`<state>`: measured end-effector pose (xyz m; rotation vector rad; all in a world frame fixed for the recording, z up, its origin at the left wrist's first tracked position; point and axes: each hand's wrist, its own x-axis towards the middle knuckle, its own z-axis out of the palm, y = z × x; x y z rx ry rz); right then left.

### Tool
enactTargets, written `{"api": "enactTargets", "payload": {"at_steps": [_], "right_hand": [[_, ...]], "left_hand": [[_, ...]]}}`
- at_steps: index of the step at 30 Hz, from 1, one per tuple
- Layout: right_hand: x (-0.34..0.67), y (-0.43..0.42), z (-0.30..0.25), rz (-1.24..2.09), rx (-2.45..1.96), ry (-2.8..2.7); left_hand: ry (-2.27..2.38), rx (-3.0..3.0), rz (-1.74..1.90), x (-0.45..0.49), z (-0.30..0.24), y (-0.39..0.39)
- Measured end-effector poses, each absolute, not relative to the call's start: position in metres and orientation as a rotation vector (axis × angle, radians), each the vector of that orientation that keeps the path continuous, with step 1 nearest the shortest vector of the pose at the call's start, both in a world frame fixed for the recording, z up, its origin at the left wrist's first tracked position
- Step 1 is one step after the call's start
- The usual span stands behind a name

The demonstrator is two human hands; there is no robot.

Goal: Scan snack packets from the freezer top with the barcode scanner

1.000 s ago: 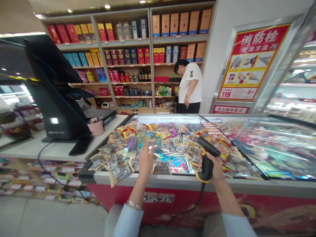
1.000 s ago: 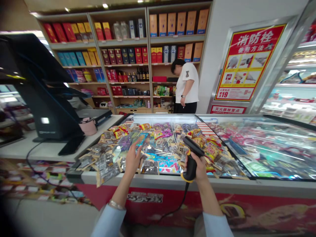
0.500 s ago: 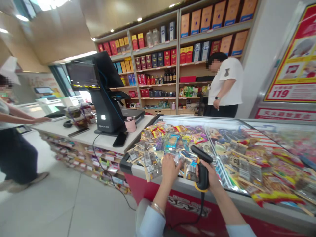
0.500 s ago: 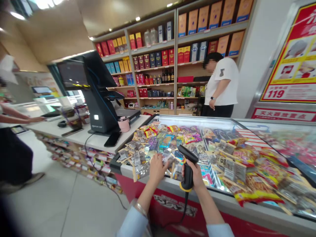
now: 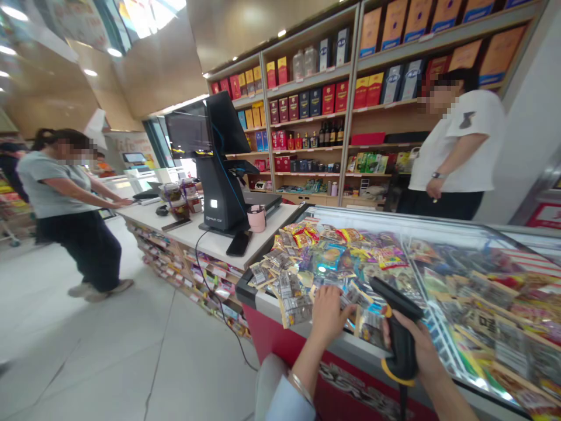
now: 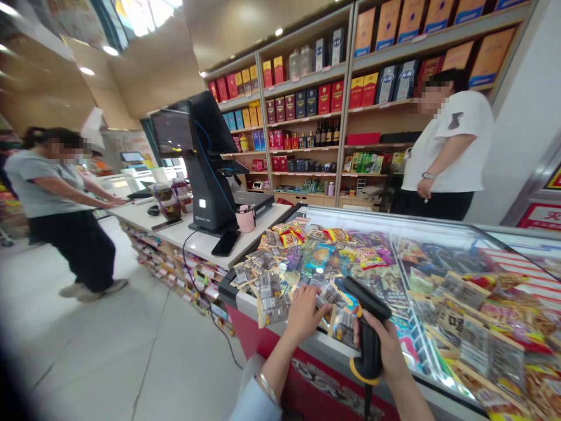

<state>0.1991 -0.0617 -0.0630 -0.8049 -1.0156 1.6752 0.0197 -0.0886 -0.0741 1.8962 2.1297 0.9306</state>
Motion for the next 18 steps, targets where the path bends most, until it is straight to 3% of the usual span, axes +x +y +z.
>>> {"api": "enactTargets", "payload": {"at_steps": [18], "right_hand": [[0.201, -0.061, -0.071, 1.692, -0.743, -1.074]], "left_hand": [[1.905, 1.303, 1.759, 0.005, -0.078, -0.063]]}}
